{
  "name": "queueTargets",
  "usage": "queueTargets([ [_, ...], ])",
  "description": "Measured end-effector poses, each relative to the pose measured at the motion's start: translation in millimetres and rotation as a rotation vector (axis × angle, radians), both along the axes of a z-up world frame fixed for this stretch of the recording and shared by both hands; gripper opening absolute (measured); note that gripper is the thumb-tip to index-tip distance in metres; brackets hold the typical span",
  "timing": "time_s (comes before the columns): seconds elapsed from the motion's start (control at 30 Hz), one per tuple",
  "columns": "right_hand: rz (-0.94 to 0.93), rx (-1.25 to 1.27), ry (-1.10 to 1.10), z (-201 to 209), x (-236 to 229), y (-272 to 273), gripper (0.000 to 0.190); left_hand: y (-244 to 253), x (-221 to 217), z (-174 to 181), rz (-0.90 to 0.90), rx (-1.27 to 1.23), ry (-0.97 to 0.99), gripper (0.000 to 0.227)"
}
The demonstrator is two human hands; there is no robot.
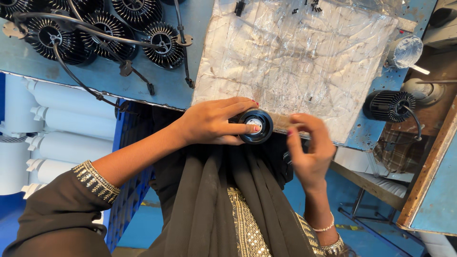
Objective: The person assembles a small LED light fixture by applying adhesive to the base, placing a circular LED module, and securing it with a cover. They use a green electric screwdriver to tighten screws and ensure the components are firmly attached.
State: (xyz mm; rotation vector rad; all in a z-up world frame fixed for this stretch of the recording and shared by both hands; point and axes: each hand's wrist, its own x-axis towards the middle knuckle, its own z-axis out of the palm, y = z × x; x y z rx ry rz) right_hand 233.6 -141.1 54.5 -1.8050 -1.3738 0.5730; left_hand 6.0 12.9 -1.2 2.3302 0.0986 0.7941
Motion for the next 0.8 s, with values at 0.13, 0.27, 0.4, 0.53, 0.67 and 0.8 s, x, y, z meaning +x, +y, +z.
queueTargets([
  [0.13, -0.155, 0.049, -0.066, -4.3, 12.8, 7.4, 0.015, -0.4, 0.5, -0.4, 0.005, -0.002, -0.002, 0.043],
  [0.27, -0.2, 0.007, -0.076, -7.7, 16.8, 9.6, 0.014, -1.1, -0.3, -0.1, 0.023, 0.0, -0.007, 0.044],
  [0.4, -0.203, -0.007, -0.062, -8.8, 17.6, 10.8, 0.014, -2.3, 1.1, -0.3, 0.026, -0.002, -0.015, 0.045],
  [0.53, -0.193, -0.029, -0.079, -7.0, 19.5, 12.3, 0.014, -2.2, 1.0, -1.2, 0.027, 0.035, -0.032, 0.046],
  [0.67, -0.163, -0.04, -0.127, -3.6, 19.0, 10.9, 0.014, -2.4, 1.4, -2.6, 0.023, 0.06, -0.047, 0.045],
  [0.8, -0.194, -0.033, -0.121, -4.6, 13.8, 11.1, 0.013, -2.0, 1.9, -3.4, 0.018, 0.059, -0.054, 0.045],
])
